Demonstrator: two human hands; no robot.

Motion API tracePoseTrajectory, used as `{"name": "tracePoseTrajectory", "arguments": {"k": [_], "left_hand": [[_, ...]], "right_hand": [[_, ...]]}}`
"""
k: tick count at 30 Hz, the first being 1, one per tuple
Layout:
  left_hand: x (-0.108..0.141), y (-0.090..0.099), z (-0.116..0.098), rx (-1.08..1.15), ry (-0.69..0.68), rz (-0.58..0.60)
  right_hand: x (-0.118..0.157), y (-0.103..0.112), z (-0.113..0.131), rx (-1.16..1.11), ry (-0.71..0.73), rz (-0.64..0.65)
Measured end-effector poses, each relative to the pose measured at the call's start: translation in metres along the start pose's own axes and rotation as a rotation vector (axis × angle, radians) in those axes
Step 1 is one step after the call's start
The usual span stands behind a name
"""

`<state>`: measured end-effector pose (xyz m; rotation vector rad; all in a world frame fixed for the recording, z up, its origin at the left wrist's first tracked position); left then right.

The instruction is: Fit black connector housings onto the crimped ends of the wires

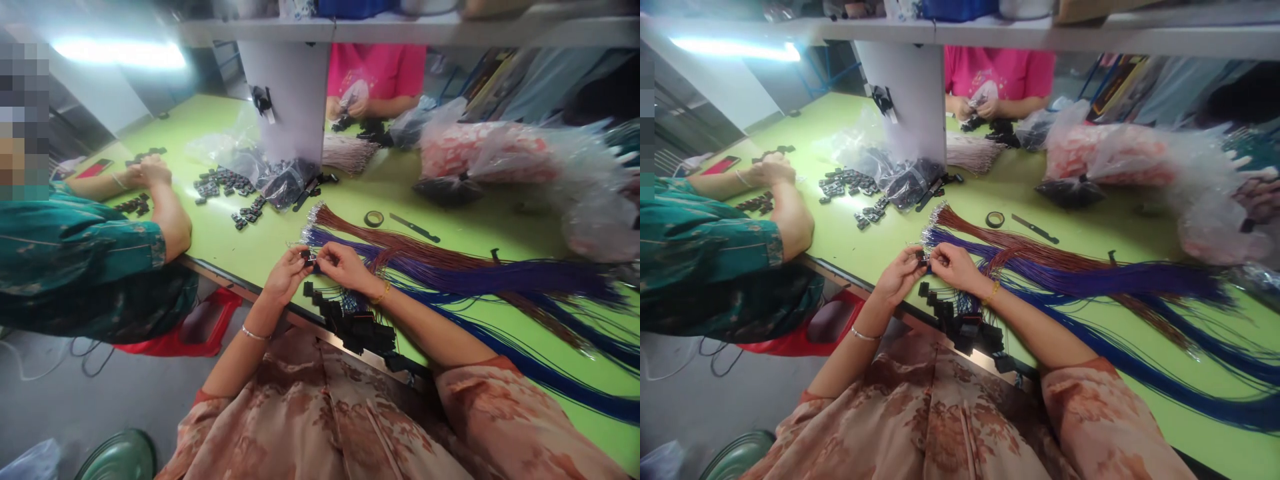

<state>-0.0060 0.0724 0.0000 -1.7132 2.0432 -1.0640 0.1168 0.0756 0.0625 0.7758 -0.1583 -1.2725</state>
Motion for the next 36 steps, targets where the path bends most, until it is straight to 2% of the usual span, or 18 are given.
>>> {"name": "tracePoseTrajectory", "arguments": {"k": [5,12,21,25,33,36], "left_hand": [[-0.001,0.0,0.006,0.07,0.032,0.021],[-0.001,0.002,0.008,0.084,0.058,0.036],[0.003,0.0,0.006,-0.049,-0.036,0.01],[0.004,0.001,0.007,-0.119,-0.099,-0.014],[0.008,0.006,0.007,-0.184,-0.122,-0.062],[0.009,0.009,0.007,-0.222,-0.115,-0.068]], "right_hand": [[0.003,0.002,-0.003,0.016,0.004,-0.055],[0.002,0.002,-0.003,0.046,0.007,-0.064],[0.004,-0.005,-0.004,0.07,-0.001,-0.055],[0.005,-0.009,-0.006,0.104,-0.006,-0.027],[0.011,-0.017,-0.002,0.221,0.047,0.019],[0.006,-0.02,-0.002,0.241,0.083,0.089]]}}
Point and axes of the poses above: each hand's wrist, its own x-axis away from the middle knuckle, its own y-axis out of the back of the hand, z = x × y, the point moved 9 cm from there along -x, towards the middle knuckle, and after that the axes turned 8 degrees about x, right-handed, at the moved point
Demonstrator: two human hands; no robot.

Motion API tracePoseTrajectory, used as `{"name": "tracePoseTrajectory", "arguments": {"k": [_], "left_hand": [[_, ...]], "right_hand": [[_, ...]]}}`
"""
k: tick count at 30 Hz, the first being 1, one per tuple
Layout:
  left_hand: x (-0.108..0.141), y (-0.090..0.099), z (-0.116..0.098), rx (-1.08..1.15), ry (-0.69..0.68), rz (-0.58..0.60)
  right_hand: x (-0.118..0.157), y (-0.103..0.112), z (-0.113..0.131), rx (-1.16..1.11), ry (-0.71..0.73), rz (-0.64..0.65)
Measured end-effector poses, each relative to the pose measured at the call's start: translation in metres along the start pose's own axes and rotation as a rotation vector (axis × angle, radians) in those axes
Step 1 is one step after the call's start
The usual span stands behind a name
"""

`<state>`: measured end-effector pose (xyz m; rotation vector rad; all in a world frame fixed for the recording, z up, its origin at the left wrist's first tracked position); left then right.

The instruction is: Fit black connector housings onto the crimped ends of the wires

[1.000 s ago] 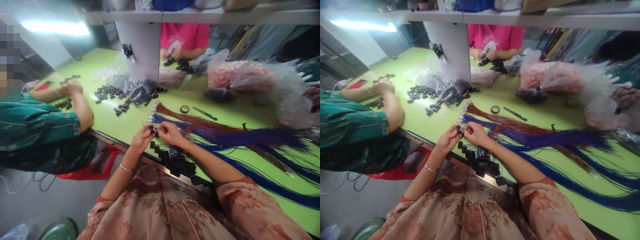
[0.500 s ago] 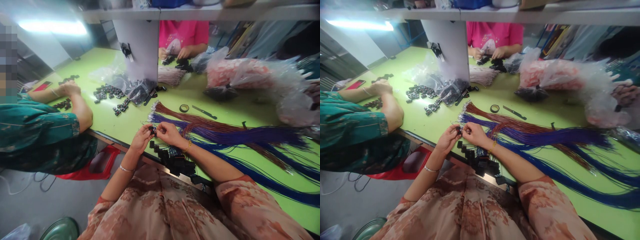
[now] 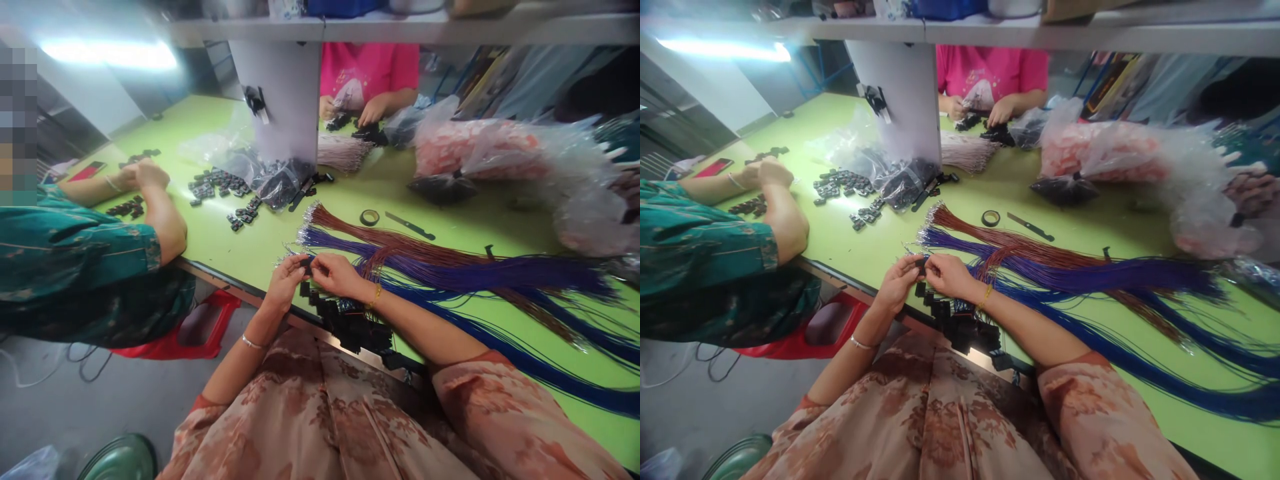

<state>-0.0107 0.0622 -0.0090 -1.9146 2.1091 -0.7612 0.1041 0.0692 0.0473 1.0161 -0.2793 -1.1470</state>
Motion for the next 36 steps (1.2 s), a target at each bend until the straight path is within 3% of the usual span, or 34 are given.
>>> {"name": "tracePoseTrajectory", "arguments": {"k": [3,6,11,17,27,31,36], "left_hand": [[-0.003,0.006,-0.002,-0.006,0.005,-0.016],[-0.006,0.01,-0.004,-0.004,0.0,-0.022],[-0.008,0.009,-0.003,0.024,0.029,-0.021],[-0.008,0.0,-0.005,0.08,0.018,-0.017],[-0.012,-0.007,0.006,0.154,0.039,-0.011],[-0.01,-0.009,0.007,0.204,0.054,-0.001],[-0.009,-0.013,0.008,0.261,0.083,0.022]], "right_hand": [[-0.014,0.012,-0.018,0.054,-0.039,0.006],[-0.027,0.025,-0.051,0.325,-0.171,0.02],[-0.033,0.02,-0.078,0.513,-0.194,0.152],[-0.032,0.032,-0.069,0.449,-0.175,0.054],[-0.057,0.03,-0.014,-0.14,-0.046,-0.059],[-0.042,0.03,-0.012,-0.204,-0.084,-0.048],[-0.016,0.029,-0.015,-0.112,-0.11,-0.047]]}}
Point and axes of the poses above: each hand's wrist, its own x-axis away from the middle knuckle, its own y-axis out of the back of the hand, z = x × y, the point moved 9 cm from there along -x, towards the middle knuckle, and after that the axes turned 8 degrees about x, right-handed, at the moved point
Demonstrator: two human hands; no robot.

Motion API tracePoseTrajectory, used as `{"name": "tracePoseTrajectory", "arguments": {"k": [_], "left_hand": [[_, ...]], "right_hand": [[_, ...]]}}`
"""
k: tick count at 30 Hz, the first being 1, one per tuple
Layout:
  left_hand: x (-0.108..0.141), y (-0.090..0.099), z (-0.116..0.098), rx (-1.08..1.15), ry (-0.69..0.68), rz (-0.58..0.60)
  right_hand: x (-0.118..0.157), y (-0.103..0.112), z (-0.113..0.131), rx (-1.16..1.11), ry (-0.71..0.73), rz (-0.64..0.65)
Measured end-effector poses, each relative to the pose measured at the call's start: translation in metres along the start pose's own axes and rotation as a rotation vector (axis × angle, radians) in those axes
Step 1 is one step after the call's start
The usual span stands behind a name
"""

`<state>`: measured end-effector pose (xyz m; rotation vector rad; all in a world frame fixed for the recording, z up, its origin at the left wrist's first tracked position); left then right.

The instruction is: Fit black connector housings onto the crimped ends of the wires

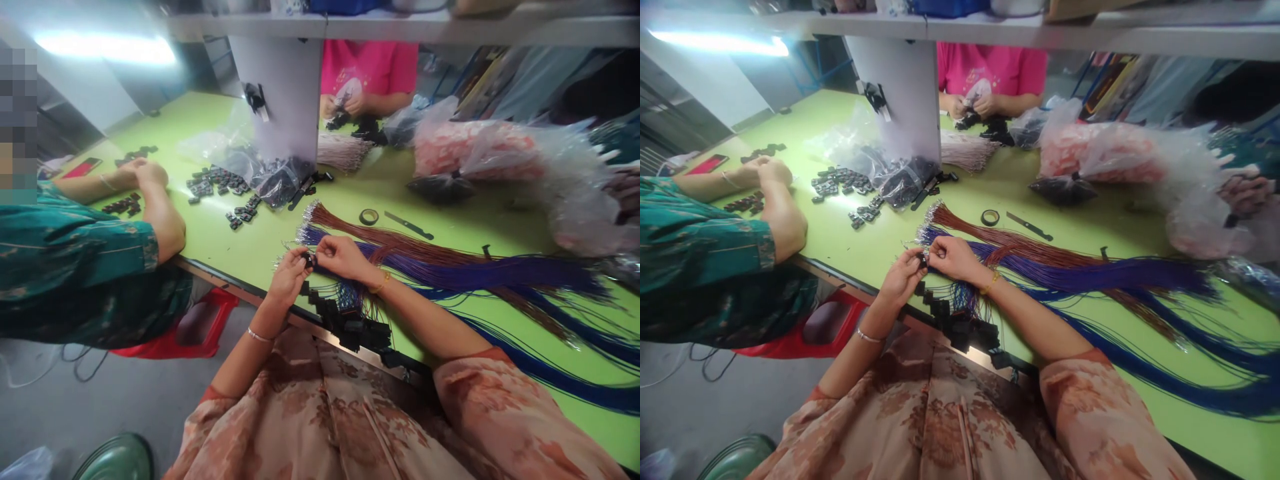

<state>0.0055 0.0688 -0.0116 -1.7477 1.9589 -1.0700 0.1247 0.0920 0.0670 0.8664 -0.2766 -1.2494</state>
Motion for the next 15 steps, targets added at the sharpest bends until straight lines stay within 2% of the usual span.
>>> {"name": "tracePoseTrajectory", "arguments": {"k": [15], "left_hand": [[-0.002,0.0,0.002,0.006,0.016,0.01]], "right_hand": [[0.013,-0.002,0.013,0.192,0.113,-0.01]]}}
Point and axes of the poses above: each hand's wrist, its own x-axis away from the middle knuckle, its own y-axis out of the back of the hand, z = x × y, the point moved 9 cm from there along -x, towards the middle knuckle, and after that the axes turned 8 degrees about x, right-handed, at the moved point
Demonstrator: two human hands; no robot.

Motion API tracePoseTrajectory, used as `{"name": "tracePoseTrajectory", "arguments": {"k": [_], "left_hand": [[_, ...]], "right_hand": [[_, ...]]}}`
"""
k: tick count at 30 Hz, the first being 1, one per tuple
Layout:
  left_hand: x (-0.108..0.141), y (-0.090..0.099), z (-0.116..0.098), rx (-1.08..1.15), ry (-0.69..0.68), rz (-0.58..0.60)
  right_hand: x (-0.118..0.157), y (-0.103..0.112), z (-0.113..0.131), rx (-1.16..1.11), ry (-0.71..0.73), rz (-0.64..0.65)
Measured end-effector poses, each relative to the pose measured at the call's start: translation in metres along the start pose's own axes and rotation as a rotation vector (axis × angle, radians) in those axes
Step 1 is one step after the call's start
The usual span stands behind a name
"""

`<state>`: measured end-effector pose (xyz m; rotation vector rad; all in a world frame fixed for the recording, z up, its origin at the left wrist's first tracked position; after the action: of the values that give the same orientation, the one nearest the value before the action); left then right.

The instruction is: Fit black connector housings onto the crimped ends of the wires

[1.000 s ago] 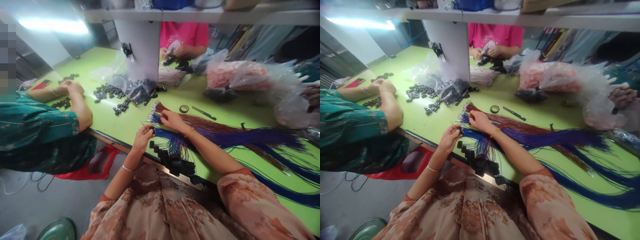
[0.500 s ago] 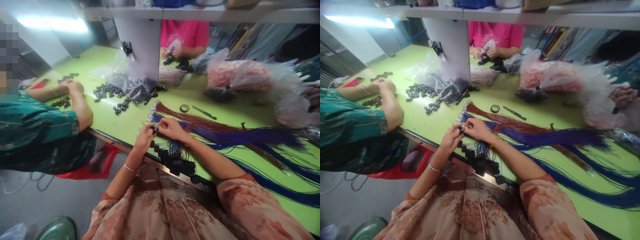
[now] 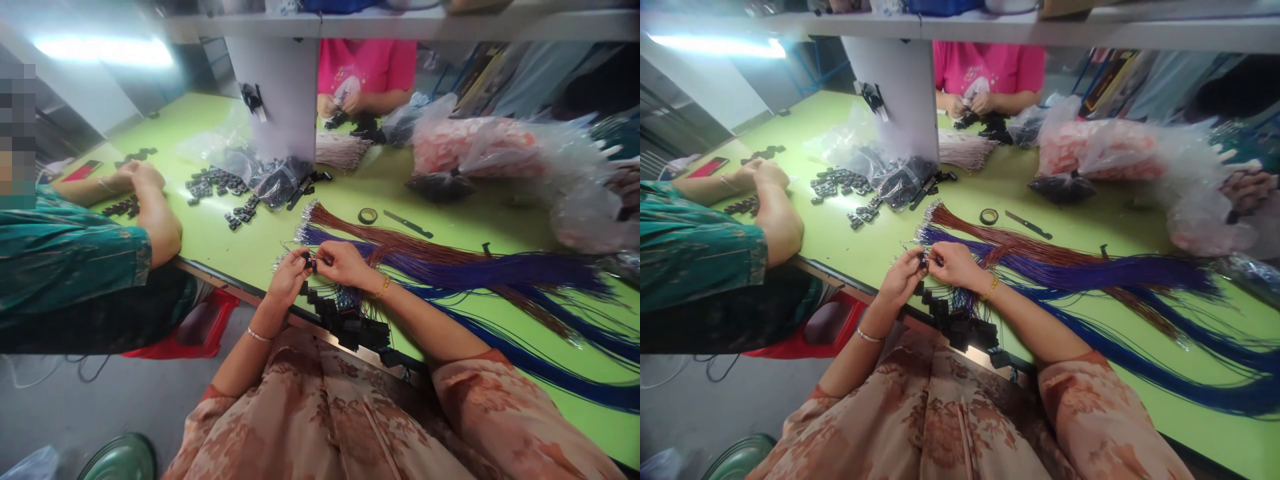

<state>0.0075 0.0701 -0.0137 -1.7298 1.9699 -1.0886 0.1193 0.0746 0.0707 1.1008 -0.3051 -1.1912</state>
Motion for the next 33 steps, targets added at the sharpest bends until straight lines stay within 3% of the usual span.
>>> {"name": "tracePoseTrajectory", "arguments": {"k": [11,19,23,25,28,33], "left_hand": [[0.001,0.002,-0.001,-0.124,-0.055,-0.057],[-0.003,-0.001,-0.001,-0.167,-0.072,-0.07],[-0.009,0.002,0.001,-0.147,-0.041,-0.083],[-0.011,0.003,0.001,-0.143,-0.029,-0.081],[-0.012,0.005,0.001,-0.136,-0.02,-0.073],[-0.013,0.008,0.004,-0.119,-0.004,-0.056]], "right_hand": [[0.001,-0.01,0.002,-0.022,0.075,0.029],[0.001,-0.009,-0.005,-0.044,0.007,0.051],[-0.028,0.002,-0.042,-0.054,-0.078,0.056],[-0.044,0.011,-0.079,0.145,-0.24,0.0],[-0.058,0.003,-0.119,0.366,-0.367,0.091],[-0.062,-0.007,-0.137,0.418,-0.386,0.144]]}}
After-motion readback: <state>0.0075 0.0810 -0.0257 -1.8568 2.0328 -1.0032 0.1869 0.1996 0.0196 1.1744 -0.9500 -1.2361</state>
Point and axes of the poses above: each hand's wrist, its own x-axis away from the middle knuckle, its own y-axis out of the back of the hand, z = x × y, the point moved 9 cm from there along -x, towards the middle knuckle, and after that the axes turned 8 degrees about x, right-handed, at the moved point
